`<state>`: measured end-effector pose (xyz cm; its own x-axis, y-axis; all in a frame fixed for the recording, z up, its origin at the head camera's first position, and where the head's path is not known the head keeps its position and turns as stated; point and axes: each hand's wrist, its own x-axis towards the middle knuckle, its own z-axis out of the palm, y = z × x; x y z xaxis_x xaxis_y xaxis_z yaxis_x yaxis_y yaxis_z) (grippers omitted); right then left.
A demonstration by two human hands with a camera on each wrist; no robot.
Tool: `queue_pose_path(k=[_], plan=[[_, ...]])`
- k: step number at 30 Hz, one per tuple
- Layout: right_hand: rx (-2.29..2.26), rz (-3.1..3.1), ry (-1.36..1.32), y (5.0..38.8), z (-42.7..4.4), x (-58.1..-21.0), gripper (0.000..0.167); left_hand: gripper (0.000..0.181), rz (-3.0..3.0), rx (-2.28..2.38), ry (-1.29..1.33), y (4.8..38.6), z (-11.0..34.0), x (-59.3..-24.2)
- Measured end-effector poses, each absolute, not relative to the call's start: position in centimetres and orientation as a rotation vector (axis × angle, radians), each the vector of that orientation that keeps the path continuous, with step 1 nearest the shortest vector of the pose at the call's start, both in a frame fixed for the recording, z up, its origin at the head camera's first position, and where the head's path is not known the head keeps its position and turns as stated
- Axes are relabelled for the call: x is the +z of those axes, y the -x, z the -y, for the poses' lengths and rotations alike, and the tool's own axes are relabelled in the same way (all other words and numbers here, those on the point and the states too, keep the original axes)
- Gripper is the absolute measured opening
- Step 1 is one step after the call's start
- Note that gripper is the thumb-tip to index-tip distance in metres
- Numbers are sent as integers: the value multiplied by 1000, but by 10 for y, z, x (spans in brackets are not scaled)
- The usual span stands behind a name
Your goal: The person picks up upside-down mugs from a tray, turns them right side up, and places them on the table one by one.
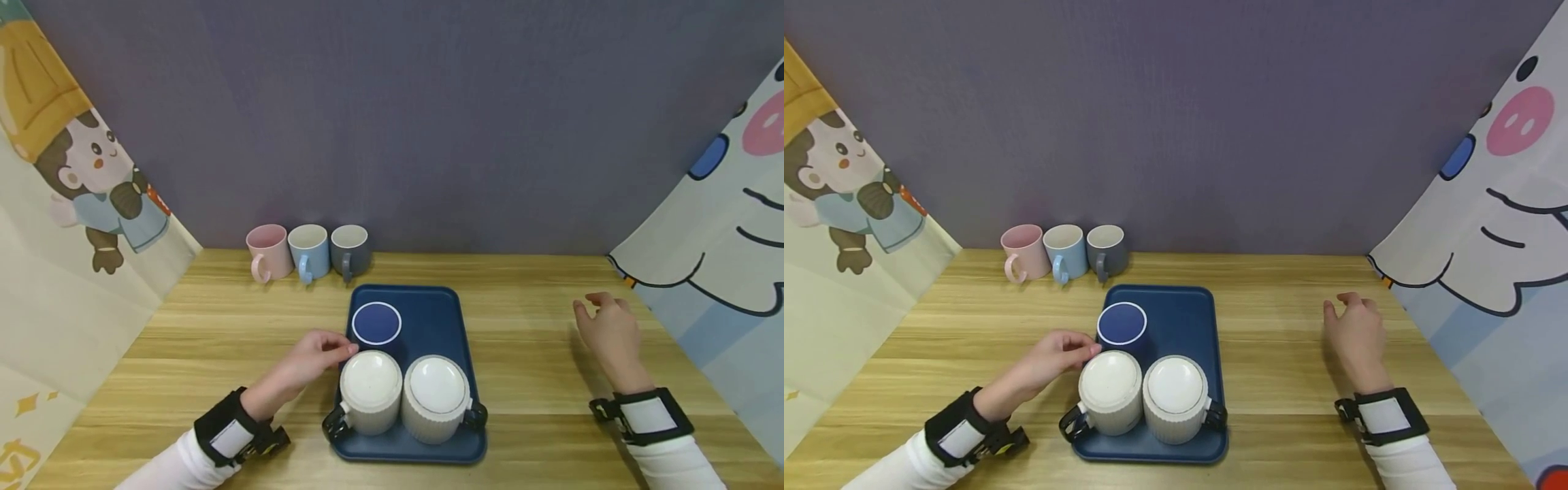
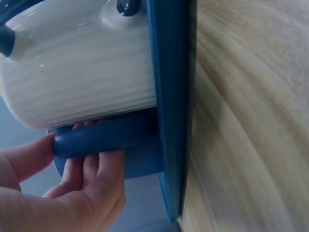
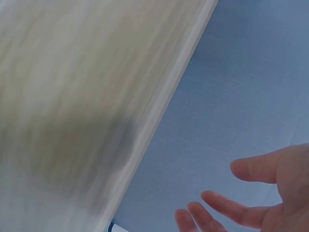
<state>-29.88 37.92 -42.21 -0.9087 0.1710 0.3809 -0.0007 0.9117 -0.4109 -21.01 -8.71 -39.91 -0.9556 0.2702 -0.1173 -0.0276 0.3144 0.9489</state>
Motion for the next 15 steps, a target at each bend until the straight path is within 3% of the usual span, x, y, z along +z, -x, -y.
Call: queue_pose_path(k=[15], plan=[[611, 2659, 102, 303, -368, -419, 41, 27, -2382, 1751, -222, 210, 85, -402]])
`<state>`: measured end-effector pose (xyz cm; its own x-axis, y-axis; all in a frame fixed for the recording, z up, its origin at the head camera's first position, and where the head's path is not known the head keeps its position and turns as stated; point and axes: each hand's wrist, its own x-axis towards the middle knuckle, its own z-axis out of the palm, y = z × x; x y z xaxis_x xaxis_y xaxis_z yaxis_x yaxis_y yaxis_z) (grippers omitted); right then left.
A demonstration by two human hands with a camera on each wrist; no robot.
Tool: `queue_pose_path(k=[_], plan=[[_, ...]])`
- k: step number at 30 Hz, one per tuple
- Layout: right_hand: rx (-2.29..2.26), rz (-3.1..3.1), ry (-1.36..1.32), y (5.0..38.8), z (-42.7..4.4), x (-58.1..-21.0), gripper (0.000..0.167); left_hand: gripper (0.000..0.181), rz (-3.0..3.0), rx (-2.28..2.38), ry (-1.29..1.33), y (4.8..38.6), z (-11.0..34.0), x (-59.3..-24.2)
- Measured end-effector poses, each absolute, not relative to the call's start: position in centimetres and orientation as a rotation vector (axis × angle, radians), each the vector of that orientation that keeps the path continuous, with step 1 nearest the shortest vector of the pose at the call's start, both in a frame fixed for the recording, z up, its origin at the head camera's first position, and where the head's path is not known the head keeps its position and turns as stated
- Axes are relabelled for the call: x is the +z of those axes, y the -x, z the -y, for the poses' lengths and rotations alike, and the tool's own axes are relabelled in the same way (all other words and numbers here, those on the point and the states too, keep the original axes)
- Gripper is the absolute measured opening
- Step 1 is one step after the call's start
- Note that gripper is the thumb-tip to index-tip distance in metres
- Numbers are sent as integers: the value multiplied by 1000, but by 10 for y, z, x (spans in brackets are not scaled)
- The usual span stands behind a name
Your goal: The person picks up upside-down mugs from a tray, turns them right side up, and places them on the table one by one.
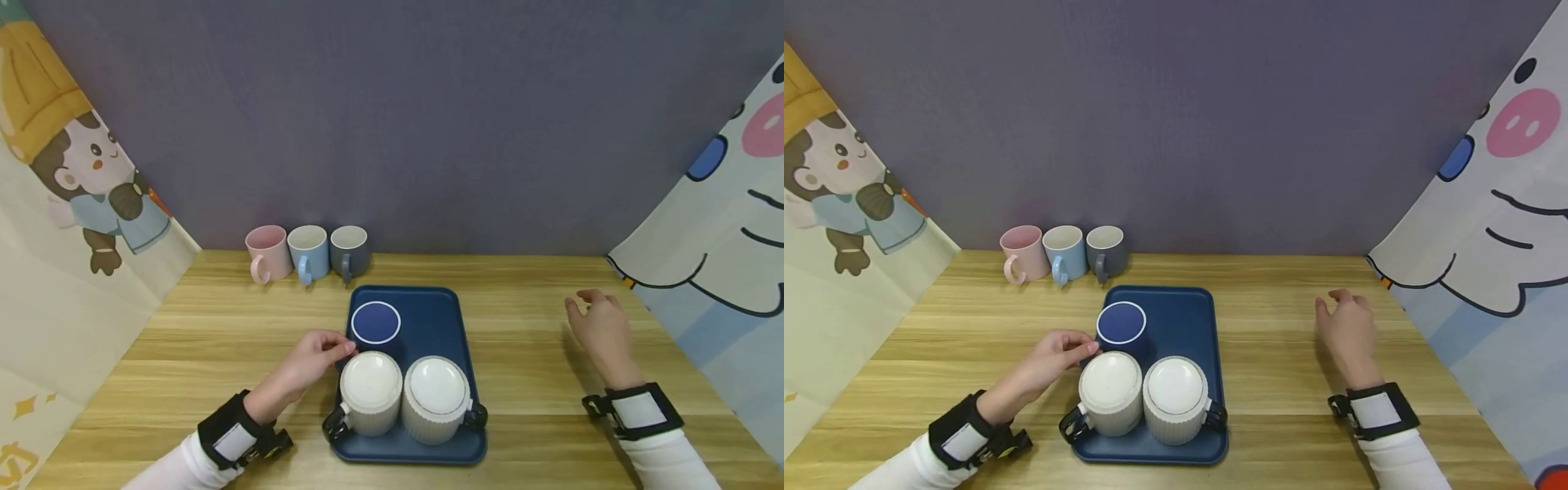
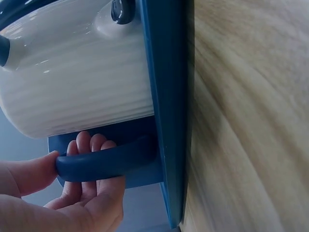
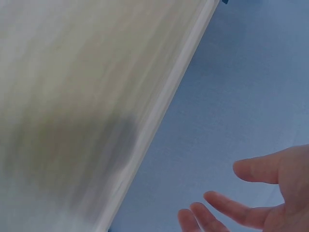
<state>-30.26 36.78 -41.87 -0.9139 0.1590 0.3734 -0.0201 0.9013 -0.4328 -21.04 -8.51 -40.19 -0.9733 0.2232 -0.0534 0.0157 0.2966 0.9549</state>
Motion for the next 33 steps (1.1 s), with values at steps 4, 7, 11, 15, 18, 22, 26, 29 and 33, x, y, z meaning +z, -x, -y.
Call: queue_pose_path(k=[4, 7, 11, 15, 18, 22, 26, 29, 33], plan=[[609, 2650, 67, 304, -364, -419, 40, 27, -2351, 1786, -216, 211, 88, -403], [613, 2658, 63, 305, -361, -418, 41, 27, -2310, 1842, -232, 213, 91, -403], [634, 2655, 63, 306, -358, -416, 42, 27, -2282, 1902, -263, 216, 94, -399], [628, 2652, 70, 307, -354, -415, 40, 26, -2279, 1928, -231, 220, 96, -394], [633, 2673, 96, 308, -352, -415, 42, 24, -2274, 1951, -215, 223, 95, -393], [657, 2689, 96, 310, -347, -415, 43, 24, -2277, 1971, -206, 230, 94, -392], [668, 2673, 51, 312, -342, -414, 42, 26, -2292, 1979, -207, 236, 92, -391], [666, 2670, 48, 312, -338, -413, 41, 26, -2290, 2001, -207, 241, 90, -390], [665, 2682, 50, 312, -333, -412, 41, 26, -2272, 2039, -206, 247, 88, -388]])
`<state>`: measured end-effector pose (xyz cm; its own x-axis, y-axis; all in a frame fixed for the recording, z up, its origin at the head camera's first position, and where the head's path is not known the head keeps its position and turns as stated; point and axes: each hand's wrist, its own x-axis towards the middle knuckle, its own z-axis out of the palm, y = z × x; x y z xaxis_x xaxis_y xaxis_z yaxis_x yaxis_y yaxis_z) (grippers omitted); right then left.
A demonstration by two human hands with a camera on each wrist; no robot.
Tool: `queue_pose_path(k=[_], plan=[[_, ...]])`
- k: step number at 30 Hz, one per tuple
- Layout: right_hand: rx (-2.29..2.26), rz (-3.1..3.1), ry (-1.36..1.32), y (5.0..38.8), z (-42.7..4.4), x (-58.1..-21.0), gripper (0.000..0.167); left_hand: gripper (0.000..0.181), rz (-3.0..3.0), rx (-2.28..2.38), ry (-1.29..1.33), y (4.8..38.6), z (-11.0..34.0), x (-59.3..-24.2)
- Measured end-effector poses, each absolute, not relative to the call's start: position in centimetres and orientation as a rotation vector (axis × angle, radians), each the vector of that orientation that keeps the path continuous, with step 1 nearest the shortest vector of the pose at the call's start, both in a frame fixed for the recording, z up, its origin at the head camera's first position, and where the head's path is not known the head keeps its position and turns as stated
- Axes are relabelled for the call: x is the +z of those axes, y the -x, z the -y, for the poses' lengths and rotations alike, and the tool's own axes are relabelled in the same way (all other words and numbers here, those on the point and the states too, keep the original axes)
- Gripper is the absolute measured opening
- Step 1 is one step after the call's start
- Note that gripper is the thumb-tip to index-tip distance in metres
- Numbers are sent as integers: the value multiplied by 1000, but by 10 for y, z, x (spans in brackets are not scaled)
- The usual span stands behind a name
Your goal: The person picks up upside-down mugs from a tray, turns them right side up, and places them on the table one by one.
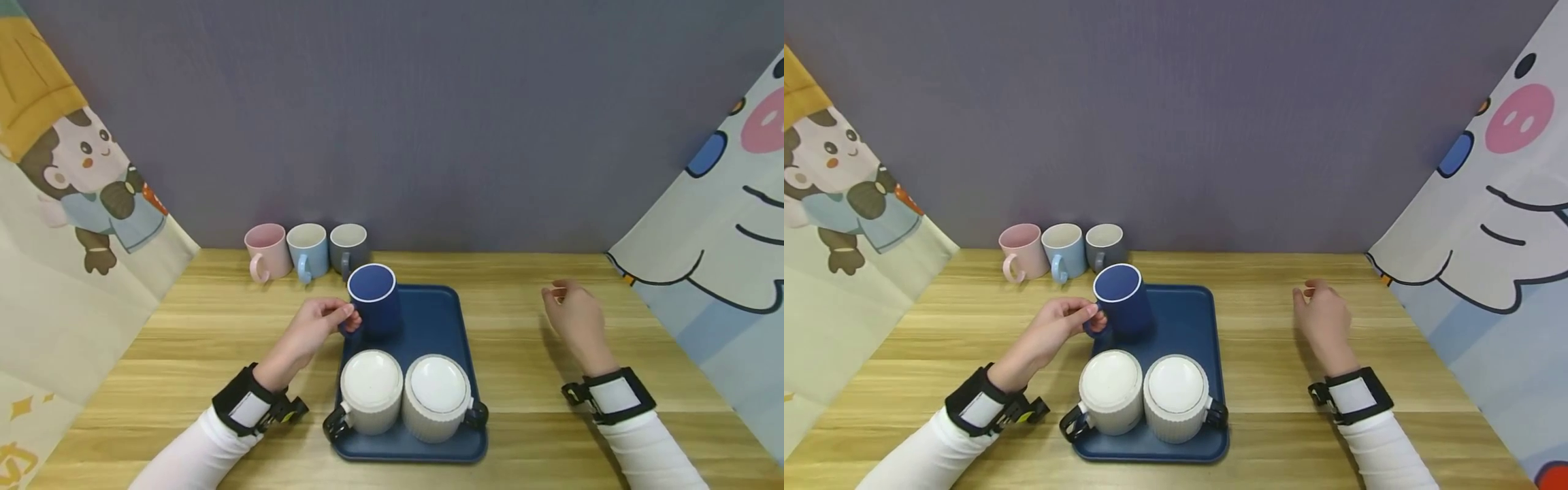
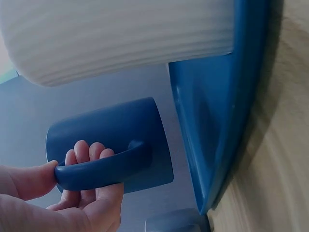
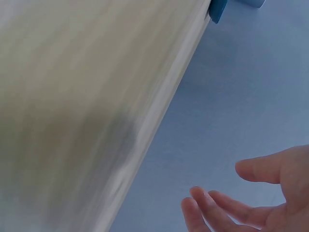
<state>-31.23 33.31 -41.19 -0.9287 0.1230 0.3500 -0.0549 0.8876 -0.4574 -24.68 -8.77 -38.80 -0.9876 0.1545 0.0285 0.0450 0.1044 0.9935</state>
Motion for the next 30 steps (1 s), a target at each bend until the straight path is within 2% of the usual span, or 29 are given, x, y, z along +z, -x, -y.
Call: queue_pose_path(k=[30], plan=[[690, 2672, -34, 316, -298, -411, 37, 21, -2073, 2289, -101, 273, 60, -375]])
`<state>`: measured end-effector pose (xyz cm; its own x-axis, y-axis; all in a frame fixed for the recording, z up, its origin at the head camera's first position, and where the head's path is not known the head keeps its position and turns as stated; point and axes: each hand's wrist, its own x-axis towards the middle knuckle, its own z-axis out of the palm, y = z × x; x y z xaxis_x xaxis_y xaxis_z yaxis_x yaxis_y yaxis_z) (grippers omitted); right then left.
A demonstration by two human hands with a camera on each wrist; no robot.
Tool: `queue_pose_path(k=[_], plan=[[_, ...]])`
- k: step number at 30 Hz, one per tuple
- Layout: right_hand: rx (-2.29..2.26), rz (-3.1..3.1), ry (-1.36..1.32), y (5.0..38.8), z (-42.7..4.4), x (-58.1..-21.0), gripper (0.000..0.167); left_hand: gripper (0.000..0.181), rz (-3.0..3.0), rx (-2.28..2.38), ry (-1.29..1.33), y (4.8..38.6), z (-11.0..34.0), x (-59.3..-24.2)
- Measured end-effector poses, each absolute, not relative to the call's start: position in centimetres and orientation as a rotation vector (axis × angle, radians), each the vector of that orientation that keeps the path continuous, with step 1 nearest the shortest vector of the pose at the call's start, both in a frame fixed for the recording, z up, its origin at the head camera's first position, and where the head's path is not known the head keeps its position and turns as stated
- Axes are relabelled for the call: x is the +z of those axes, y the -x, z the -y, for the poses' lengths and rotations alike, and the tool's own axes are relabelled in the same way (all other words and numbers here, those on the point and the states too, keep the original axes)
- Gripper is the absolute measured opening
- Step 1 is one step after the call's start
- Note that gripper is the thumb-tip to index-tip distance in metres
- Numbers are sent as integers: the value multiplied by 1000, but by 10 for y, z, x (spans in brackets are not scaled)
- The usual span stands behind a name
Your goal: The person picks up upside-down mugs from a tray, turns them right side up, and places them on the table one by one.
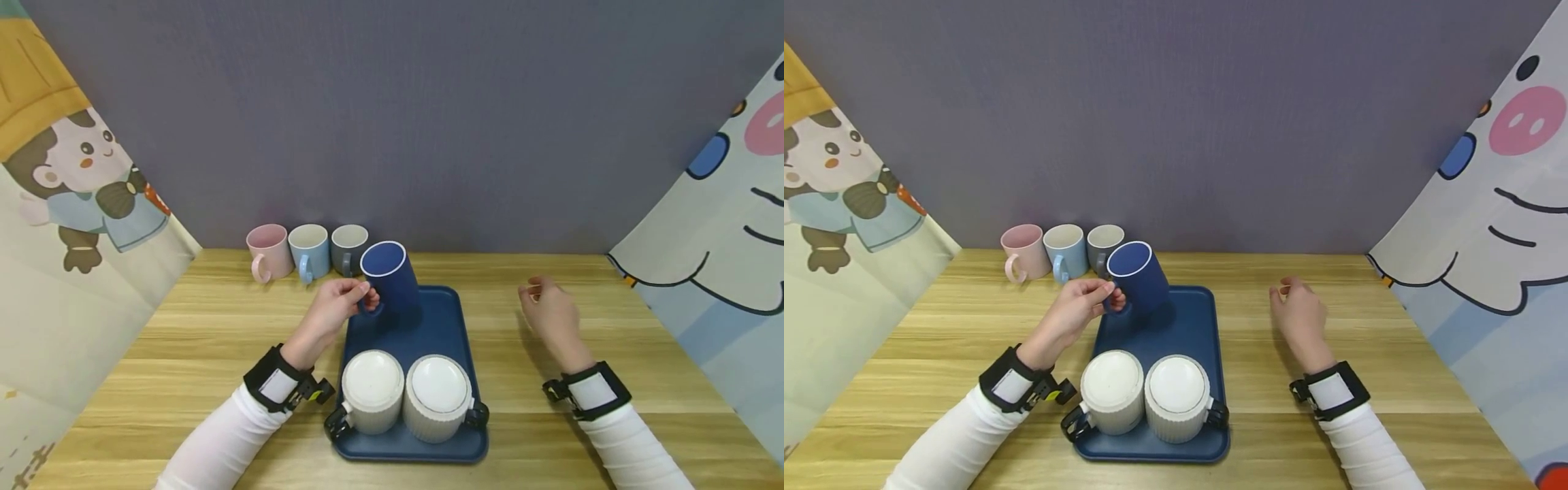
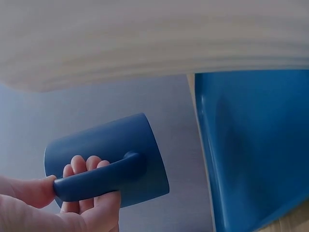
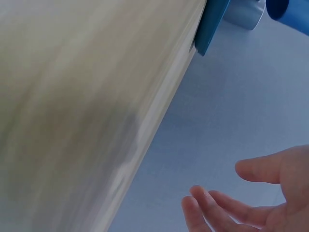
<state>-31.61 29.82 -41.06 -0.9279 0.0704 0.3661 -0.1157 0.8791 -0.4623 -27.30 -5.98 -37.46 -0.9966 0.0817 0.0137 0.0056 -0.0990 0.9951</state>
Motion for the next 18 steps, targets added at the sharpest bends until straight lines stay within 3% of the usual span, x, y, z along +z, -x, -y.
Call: queue_pose_path(k=[18], plan=[[717, 2637, -98, 323, -271, -410, 35, 28, -2016, 2330, -61, 284, 51, -368]])
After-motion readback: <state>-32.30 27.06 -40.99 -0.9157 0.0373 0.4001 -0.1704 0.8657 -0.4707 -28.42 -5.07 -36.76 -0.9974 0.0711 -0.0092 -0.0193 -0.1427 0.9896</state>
